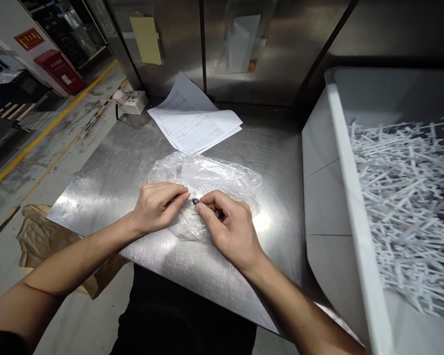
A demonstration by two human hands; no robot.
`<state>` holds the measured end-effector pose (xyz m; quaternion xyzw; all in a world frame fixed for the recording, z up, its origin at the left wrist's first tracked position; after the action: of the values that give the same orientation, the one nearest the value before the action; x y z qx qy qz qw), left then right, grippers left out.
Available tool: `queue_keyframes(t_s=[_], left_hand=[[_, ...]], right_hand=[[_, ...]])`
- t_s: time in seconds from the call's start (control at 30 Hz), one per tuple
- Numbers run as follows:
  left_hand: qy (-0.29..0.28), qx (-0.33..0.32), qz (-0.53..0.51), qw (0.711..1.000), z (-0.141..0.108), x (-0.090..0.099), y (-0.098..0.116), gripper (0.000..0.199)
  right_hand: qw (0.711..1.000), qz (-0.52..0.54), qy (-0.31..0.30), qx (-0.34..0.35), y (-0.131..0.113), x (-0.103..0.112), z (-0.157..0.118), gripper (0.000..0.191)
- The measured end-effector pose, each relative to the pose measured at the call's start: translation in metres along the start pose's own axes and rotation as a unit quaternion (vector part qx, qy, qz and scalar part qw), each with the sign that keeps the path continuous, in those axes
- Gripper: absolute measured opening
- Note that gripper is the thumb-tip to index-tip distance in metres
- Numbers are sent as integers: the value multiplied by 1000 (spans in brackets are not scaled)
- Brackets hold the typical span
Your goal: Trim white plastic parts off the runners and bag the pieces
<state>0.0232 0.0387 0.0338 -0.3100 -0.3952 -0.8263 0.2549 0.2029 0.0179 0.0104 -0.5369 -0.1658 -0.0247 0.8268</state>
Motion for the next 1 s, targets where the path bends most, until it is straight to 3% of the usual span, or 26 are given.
queue_keyframes(t_s=[0.23,0.4,0.53,0.63,0.83,1.0], left_hand=[[-65,53,11,996,0,-8,-7,22],[-70,60,6,996,0,-8,-8,22],[-70,63,4,996,1,-8,-9,23],[-54,37,4,998,2,-5,-5,23],[-18,-71,-31,997,1,5,11,17],[38,-96,-72,992,1,17,16,13]], right_hand=[[998,29,-6,-56,8,-3,0,25],[998,30,-4,-63,8,-2,0,26],[996,64,31,-44,7,2,2,25],[991,111,65,-41,9,6,3,27],[976,196,72,-59,16,7,3,28],[975,202,81,-52,18,7,4,29]])
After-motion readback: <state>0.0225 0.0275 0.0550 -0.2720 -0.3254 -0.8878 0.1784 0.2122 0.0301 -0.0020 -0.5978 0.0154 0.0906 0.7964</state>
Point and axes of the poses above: each hand's wrist, its own z-axis towards the middle knuckle, its own x-axis out of the back of the hand, y = z × x, the point moved 6 cm from there along z, towards the middle knuckle, and after that the axes turned 15 degrees about x, right-handed, at the moved point
